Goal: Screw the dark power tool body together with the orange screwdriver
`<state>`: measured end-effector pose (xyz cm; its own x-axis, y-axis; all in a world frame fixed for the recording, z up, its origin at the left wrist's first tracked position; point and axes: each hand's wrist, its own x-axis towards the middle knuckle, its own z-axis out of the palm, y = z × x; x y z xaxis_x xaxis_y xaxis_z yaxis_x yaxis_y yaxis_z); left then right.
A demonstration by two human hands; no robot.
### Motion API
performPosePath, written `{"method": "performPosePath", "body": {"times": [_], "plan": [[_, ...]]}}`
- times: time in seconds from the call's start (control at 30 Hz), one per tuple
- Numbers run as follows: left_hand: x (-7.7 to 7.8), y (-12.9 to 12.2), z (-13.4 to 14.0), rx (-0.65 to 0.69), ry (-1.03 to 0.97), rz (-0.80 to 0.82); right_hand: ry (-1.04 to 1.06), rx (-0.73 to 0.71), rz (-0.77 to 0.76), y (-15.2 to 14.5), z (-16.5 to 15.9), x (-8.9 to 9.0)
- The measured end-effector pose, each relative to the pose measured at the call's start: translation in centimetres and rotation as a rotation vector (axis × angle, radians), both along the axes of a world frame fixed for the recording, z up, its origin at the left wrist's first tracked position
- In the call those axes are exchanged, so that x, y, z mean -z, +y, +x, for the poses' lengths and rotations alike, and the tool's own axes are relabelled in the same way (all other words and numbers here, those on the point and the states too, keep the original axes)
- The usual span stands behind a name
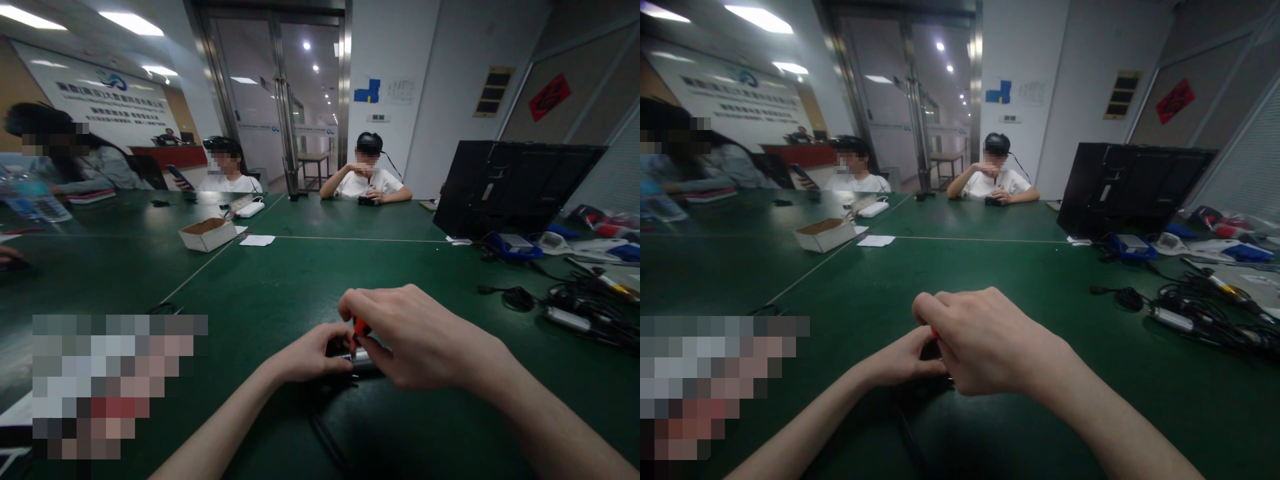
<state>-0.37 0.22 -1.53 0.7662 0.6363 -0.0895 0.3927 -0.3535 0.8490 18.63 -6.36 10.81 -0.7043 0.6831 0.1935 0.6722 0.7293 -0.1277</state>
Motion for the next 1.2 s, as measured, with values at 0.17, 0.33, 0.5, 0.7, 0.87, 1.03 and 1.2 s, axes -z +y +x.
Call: {"method": "performPosePath", "body": {"times": [0.17,0.33,0.5,0.7,0.87,1.03,1.2], "plan": [[-0.4,0.0,0.1,0.031,0.005,-0.038,-0.037,0.117,0.133,0.5,-0.3,0.5],[-0.7,-0.4,0.2,-0.035,0.014,-0.046,-0.031,0.12,0.16,0.8,-0.4,0.9],[-0.5,-0.4,0.2,-0.018,-0.001,-0.04,0.009,0.102,0.065,0.3,0.1,0.4],[-0.8,-0.3,0.1,-0.006,0.025,-0.023,-0.012,0.153,0.078,0.0,0.1,0.3],[-1.4,-0.4,0.1,-0.005,0.04,-0.015,-0.038,0.18,0.163,0.4,-0.3,0.6],[-1.0,-0.6,0.2,-0.046,0.011,-0.033,-0.048,0.168,0.149,0.4,-0.3,0.6],[-0.2,-0.5,0.2,-0.024,0.011,0.001,-0.023,0.132,0.057,0.3,0.0,0.2]]}}
